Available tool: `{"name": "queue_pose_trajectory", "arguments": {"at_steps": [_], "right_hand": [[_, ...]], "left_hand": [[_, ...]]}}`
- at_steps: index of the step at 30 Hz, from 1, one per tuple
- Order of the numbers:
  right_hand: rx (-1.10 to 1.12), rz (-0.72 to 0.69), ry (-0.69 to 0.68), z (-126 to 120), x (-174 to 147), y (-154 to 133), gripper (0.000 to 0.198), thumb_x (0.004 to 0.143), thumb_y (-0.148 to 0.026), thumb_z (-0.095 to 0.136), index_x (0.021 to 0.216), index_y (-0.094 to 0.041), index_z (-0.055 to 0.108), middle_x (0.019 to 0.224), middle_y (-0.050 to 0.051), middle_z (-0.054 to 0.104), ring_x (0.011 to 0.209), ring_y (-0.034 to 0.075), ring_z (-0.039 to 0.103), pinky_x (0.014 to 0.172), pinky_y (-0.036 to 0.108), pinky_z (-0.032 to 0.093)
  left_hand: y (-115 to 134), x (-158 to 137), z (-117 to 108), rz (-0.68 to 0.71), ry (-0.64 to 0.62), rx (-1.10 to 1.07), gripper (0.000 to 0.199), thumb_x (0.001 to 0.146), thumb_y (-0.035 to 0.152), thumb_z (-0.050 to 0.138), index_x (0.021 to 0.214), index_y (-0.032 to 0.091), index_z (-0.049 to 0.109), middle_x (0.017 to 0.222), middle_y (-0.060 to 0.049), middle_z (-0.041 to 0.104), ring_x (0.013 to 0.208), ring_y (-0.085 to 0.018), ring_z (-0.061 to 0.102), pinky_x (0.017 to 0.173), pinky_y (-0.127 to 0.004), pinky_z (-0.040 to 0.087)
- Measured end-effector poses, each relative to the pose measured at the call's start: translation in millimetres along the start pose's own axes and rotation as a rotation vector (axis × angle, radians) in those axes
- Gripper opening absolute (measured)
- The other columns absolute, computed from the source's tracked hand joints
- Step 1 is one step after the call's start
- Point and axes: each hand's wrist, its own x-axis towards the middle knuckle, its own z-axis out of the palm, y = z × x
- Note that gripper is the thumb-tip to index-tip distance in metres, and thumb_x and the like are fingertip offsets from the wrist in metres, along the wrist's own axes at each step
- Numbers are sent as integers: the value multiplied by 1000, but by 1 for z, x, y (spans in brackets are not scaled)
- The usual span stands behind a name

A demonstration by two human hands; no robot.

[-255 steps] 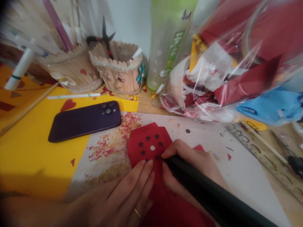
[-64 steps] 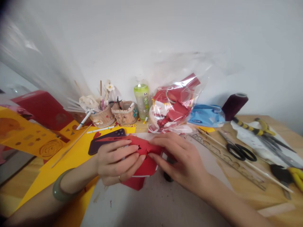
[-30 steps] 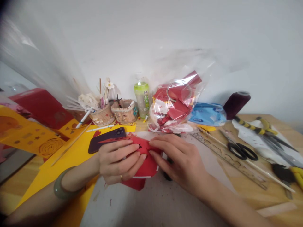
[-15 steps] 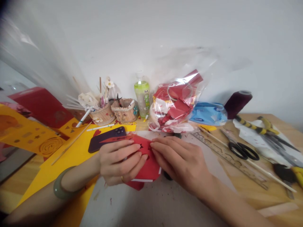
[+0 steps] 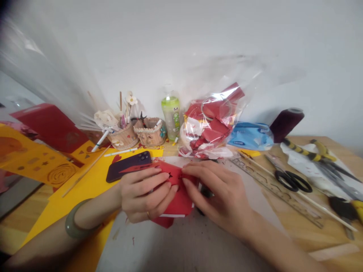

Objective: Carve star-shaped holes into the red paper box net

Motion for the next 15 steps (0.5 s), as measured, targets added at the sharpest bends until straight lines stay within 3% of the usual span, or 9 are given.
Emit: {"name": "queue_pose_trajectory", "arguments": {"at_steps": [7, 15], "right_hand": [[34, 73, 4, 2, 0, 0, 16, 84, -11, 55, 94, -24, 56, 85, 3, 69, 76, 15, 67, 69, 29, 55], [75, 24, -11, 0, 3, -1, 22, 78, -10, 60, 92, -26, 55, 86, 5, 69, 76, 18, 67, 61, 30, 55]], "left_hand": [[3, -7, -1, 14, -34, 13, 15, 82, 15, 54, 83, 19, 68, 85, 3, 69, 90, -14, 63, 89, -29, 52], [3, -7, 5, 17, 16, 46, 19, 85, 19, 48, 82, 21, 66, 86, 4, 69, 88, -12, 63, 87, -27, 52]]}}
